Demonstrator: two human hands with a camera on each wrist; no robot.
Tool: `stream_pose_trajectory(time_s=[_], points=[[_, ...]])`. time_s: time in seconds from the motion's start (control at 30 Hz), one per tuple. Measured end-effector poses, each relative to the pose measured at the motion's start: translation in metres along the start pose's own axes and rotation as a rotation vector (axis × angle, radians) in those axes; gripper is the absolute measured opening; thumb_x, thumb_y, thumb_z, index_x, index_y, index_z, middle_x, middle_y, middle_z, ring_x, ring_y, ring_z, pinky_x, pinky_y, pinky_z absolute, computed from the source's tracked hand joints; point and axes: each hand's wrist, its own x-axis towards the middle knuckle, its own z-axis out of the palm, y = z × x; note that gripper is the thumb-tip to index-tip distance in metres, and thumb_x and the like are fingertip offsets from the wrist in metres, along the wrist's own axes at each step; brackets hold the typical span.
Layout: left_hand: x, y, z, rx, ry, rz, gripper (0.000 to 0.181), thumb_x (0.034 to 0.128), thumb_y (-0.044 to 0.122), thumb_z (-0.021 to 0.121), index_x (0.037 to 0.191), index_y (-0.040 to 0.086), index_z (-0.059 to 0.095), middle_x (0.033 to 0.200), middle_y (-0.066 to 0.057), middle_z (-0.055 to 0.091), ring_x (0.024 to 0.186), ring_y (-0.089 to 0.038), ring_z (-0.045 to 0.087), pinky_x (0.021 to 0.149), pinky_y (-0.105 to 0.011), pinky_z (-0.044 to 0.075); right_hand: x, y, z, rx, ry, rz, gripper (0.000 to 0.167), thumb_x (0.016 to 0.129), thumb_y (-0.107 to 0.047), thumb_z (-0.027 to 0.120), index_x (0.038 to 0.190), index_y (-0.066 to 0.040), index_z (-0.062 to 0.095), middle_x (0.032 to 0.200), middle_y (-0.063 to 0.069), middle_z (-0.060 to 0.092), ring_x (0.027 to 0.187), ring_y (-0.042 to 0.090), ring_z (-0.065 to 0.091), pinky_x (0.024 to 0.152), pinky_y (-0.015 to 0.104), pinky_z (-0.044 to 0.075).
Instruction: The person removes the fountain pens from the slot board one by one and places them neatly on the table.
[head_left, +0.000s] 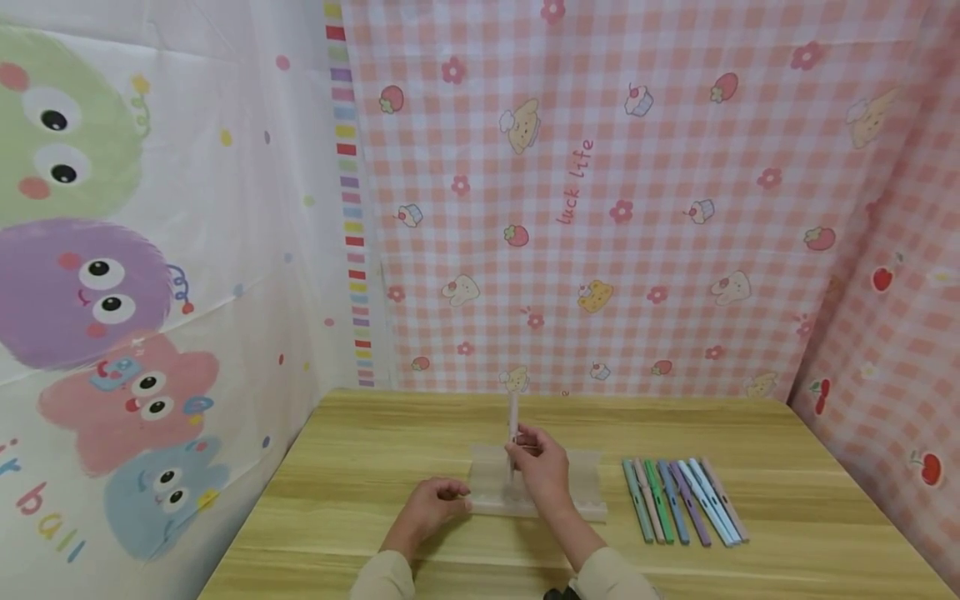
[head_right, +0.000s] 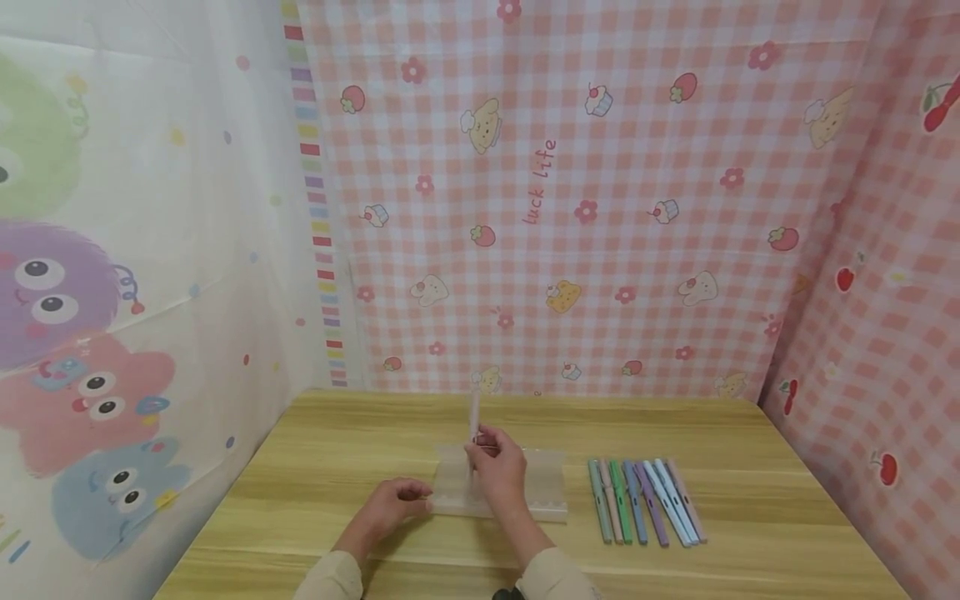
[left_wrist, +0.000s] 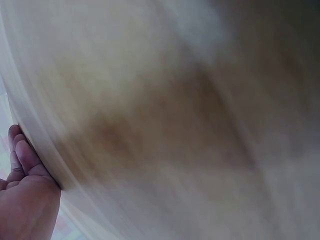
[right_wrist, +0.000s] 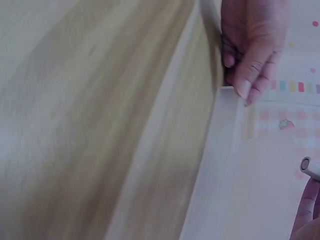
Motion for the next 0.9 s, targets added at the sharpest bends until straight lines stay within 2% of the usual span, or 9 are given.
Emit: stream_pose_trajectory(time_s=[0.13,0.4,0.67,0.9], points=[[-0.001,0.0,0.0,-0.005,0.002,0.013,0.018,0.0821,0.009,0.079,0.097,0.001,0.074,0.093,-0.005,0.062,0.086,-0.016,0.054,0.077,-0.034,0.045,0.006,-0.004,-0.012,-0.003,-0.014,0.033,0.034,0.091,-0.003,0.07,0.124,0.002,0.064,0.102,0.013,0.064,0.087,0.017,0.062,0.072,0.029,0.057],[-0.001,0.0,0.0,-0.006,0.003,0.02,0.017,0.0822,0.008,0.079,0.096,0.0,0.073,0.091,-0.004,0.061,0.085,-0.016,0.053,0.076,-0.035,0.045,0.019,-0.021,-0.045,-0.057,0.021,0.09,0.035,0.092,-0.007,0.069,0.126,0.0,0.064,0.107,0.013,0.063,0.09,0.017,0.062,0.075,0.03,0.057],[-0.002,0.002,0.0,-0.004,-0.008,0.017,0.018,0.0825,0.008,0.079,0.098,0.0,0.073,0.093,-0.005,0.061,0.086,-0.016,0.053,0.076,-0.035,0.046,0.029,-0.034,-0.092,-0.091,0.033,0.124,0.038,0.094,-0.011,0.067,0.13,-0.002,0.061,0.11,0.011,0.062,0.089,0.013,0.061,0.075,0.027,0.056],[-0.004,0.004,-0.001,-0.005,-0.011,0.007,0.019,0.0835,0.009,0.078,0.099,0.0,0.073,0.094,-0.005,0.062,0.086,-0.016,0.054,0.076,-0.033,0.046,0.035,-0.038,-0.134,-0.094,0.02,0.137,0.046,0.095,-0.013,0.067,0.138,-0.002,0.053,0.109,0.005,0.059,0.087,0.006,0.06,0.075,0.024,0.054]])
